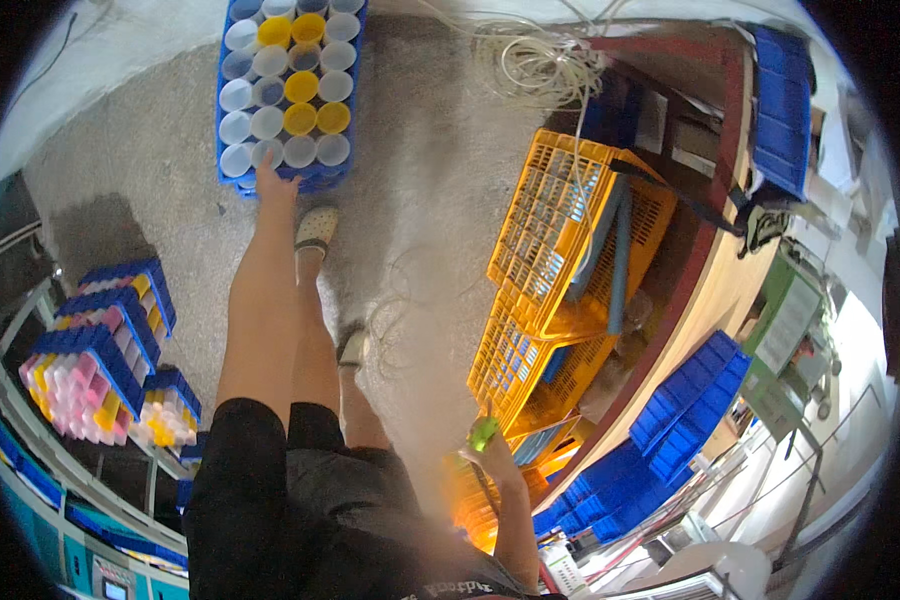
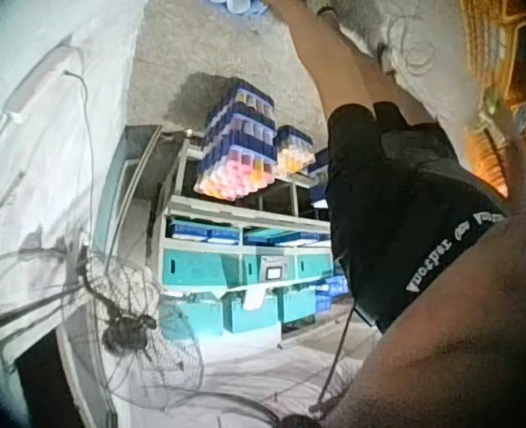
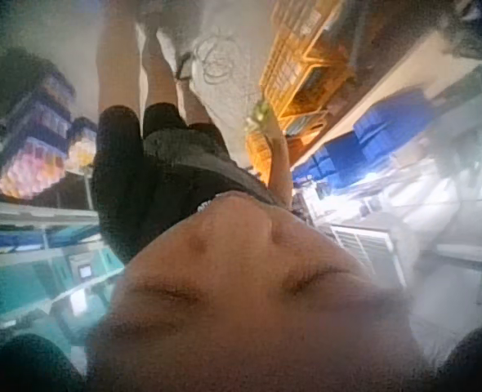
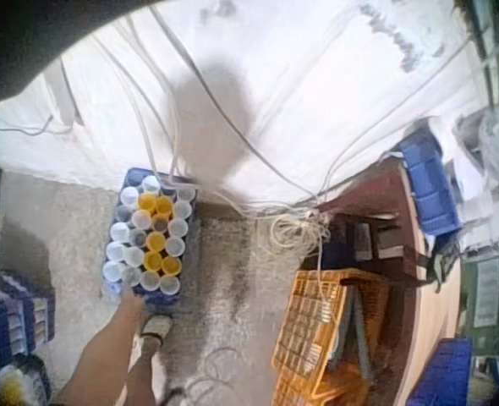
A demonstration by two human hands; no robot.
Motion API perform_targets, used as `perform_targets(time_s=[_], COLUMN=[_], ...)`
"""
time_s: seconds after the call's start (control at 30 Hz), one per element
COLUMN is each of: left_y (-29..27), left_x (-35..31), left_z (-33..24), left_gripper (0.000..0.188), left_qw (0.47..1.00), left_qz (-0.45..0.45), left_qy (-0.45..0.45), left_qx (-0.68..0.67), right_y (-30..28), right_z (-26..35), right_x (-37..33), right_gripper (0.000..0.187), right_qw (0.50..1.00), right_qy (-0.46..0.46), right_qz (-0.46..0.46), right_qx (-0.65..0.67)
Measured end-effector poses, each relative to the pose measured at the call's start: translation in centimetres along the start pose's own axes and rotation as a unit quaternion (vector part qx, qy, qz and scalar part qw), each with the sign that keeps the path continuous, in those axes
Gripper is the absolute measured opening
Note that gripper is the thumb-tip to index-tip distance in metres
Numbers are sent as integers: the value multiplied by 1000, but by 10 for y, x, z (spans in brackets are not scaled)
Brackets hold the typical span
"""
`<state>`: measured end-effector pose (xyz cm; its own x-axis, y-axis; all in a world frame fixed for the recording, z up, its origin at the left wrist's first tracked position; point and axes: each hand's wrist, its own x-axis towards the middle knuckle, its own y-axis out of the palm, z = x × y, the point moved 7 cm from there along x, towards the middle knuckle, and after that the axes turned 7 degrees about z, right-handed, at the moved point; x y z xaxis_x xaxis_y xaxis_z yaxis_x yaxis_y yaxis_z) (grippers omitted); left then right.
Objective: The person moves around a production area, picking up blue trays filled with small containers and placing them onto a conveyor belt. They also use a green tool to adjust the containers within the trays.
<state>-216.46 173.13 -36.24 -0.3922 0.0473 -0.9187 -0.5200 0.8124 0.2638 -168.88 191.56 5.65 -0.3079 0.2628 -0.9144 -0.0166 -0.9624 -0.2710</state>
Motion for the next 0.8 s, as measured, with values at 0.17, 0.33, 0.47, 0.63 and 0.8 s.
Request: perform_targets(time_s=[0.17, 0.33, 0.47, 0.63, 0.8], left_y=[38, 58, 31, -33, -105], left_x=[-31, -68, -165, -332, -453], left_z=[-20, -52, -72, -51, -3], left_gripper=[43, 37, 40, 40, 42], left_qw=[998, 989, 950, 809, 728], left_qz=[-24, -37, -107, -282, -369], left_qy=[-3, -72, 46, 126, 124], left_qx=[50, 126, 290, 501, 565], right_y=[-45, -79, -89, -37, 19], right_z=[64, 132, 185, 243, 233], right_x=[-17, 5, 24, 28, -19], right_gripper=[31, 24, 30, 35, 26], right_qw=[958, 945, 983, 867, 729], right_qy=[22, -45, -151, -354, -434], right_qz=[47, 115, 103, 11, 26], right_qx=[282, 302, 6, -350, -528])
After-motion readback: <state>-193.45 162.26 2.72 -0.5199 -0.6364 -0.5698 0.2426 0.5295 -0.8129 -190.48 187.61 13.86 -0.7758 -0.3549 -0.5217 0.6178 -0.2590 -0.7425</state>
